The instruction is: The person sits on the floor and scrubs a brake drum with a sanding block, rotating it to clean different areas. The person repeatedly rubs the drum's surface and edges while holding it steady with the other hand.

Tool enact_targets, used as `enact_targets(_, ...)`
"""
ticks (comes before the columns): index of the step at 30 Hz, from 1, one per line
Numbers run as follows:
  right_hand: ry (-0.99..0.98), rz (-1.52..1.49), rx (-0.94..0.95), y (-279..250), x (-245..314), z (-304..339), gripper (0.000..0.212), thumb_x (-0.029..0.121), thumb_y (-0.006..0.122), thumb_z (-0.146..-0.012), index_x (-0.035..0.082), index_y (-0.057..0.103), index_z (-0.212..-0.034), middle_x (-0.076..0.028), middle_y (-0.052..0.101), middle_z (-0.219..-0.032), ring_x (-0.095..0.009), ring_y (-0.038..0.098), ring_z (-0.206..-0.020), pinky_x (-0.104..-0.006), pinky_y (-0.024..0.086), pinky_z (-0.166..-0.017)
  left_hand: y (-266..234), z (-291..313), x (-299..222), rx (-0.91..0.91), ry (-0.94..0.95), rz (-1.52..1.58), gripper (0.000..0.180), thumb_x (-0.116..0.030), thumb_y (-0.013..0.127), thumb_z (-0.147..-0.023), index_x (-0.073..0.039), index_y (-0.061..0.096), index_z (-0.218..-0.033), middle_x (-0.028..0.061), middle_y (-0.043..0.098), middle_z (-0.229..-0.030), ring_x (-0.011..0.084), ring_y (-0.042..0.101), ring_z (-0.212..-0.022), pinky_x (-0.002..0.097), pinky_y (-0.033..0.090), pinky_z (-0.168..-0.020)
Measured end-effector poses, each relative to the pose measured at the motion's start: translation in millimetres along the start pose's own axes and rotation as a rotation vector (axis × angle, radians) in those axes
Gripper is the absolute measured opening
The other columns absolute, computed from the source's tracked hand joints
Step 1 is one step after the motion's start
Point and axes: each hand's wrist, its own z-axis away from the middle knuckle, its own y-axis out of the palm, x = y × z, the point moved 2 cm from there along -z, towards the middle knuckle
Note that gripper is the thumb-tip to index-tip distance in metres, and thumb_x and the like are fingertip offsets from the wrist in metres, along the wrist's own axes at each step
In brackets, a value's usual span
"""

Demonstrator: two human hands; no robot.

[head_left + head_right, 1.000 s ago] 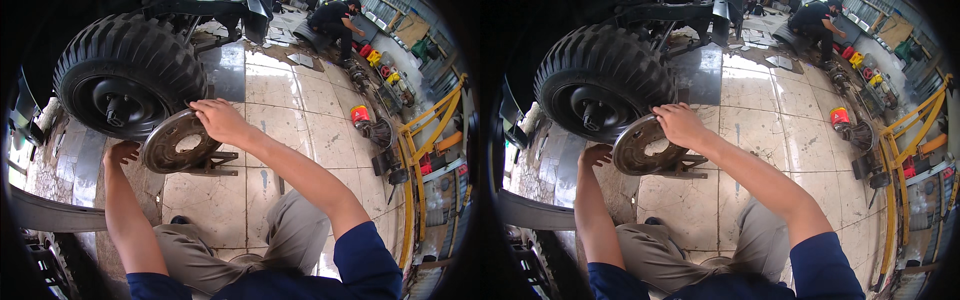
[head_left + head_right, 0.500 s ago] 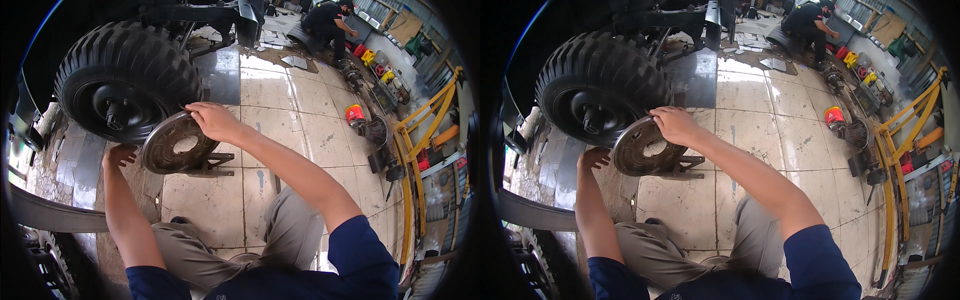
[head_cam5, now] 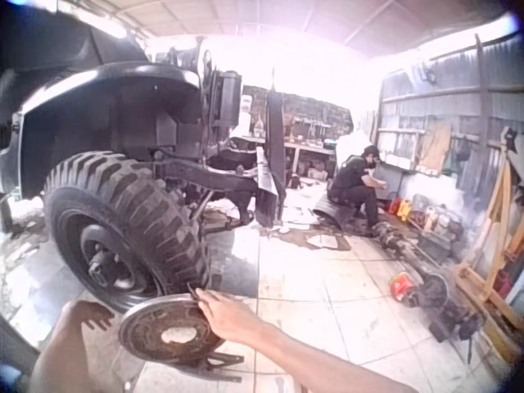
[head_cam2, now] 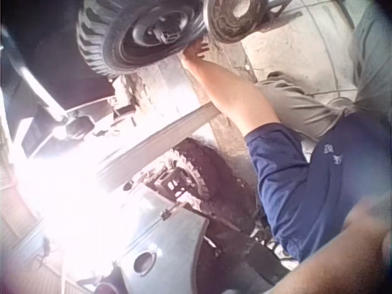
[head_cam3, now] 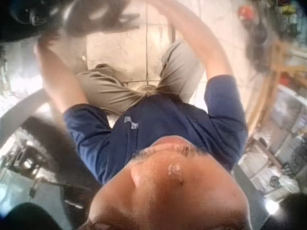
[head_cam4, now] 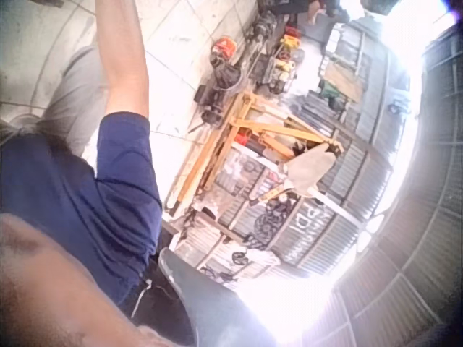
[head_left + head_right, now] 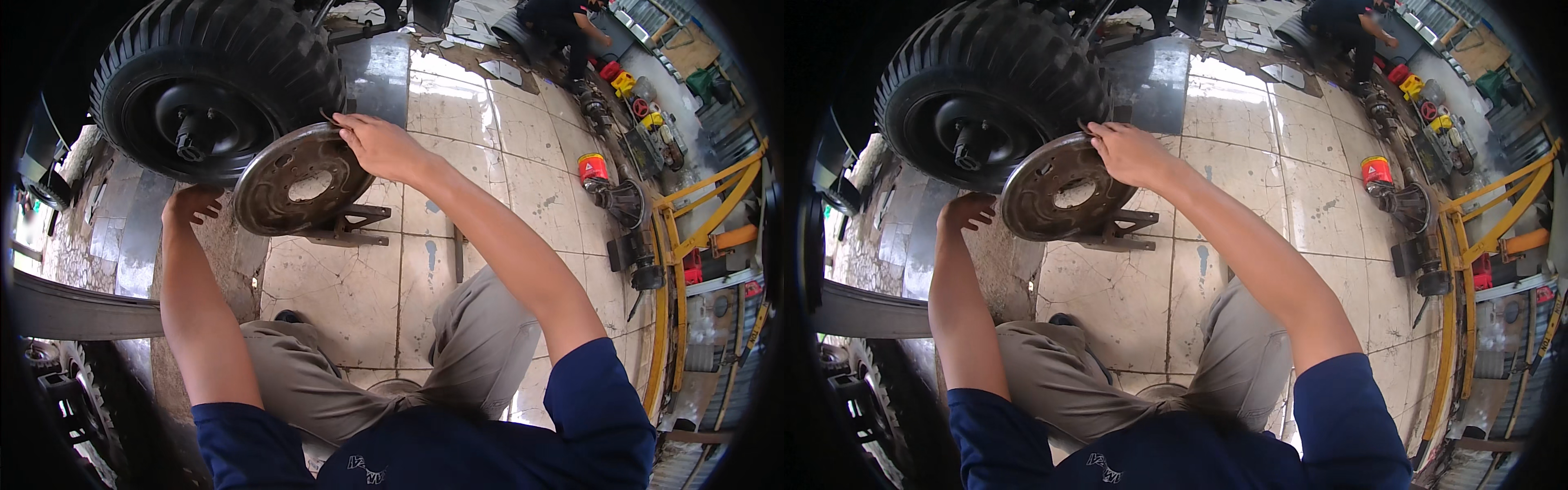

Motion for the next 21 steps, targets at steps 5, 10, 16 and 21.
enact_targets(5, 0.035, -0.015, 0.025, -6, 3, -4, 0.045, 0.029, 0.034, -0.107, 0.003, 0.052, -0.139, -0.015, 0.053, -0.144, -0.032, 0.049, -0.132, -0.0407, 0.039, -0.112, -2, -4, -1, 0.022, -0.022, -0.014, 0.061, -0.056, 0.051, -0.095, -0.017, 0.046, -0.142, 0.0079, 0.062, -0.131, 0.0249, 0.062, -0.117, 0.0492, 0.048, -0.096)
enact_targets(10, -0.232, -0.013, -0.141, 5, 15, 2, 0.046, 0.029, 0.034, -0.107, 0.001, 0.053, -0.137, -0.016, 0.055, -0.14, -0.034, 0.052, -0.129, -0.0418, 0.041, -0.11, 2, -3, -8, 0.014, -0.01, -0.019, 0.059, -0.054, 0.05, -0.095, -0.018, 0.044, -0.141, 0.0075, 0.062, -0.131, 0.0232, 0.063, -0.115, 0.0475, 0.048, -0.094)
enact_targets(16, 0.112, 0.089, 0.034, -6, 6, -5, 0.042, 0.026, 0.036, -0.107, 0.002, 0.053, -0.137, -0.016, 0.058, -0.137, -0.035, 0.053, -0.126, -0.0423, 0.042, -0.108, 7, 3, -22, 0.02, 0.0, -0.042, 0.057, -0.051, 0.047, -0.097, -0.02, 0.042, -0.144, 0.0088, 0.06, -0.134, 0.0235, 0.063, -0.114, 0.0477, 0.048, -0.093)
enact_targets(21, 0.12, 0.02, 0.065, -10, 2, -6, 0.043, 0.027, 0.034, -0.107, 0.002, 0.053, -0.138, -0.016, 0.057, -0.139, -0.035, 0.053, -0.127, -0.0437, 0.041, -0.109, 2, -7, -7, 0.046, 0.009, -0.024, 0.06, -0.049, 0.046, -0.098, -0.02, 0.036, -0.15, 0.0107, 0.058, -0.138, 0.0255, 0.063, -0.116, 0.0507, 0.047, -0.097)
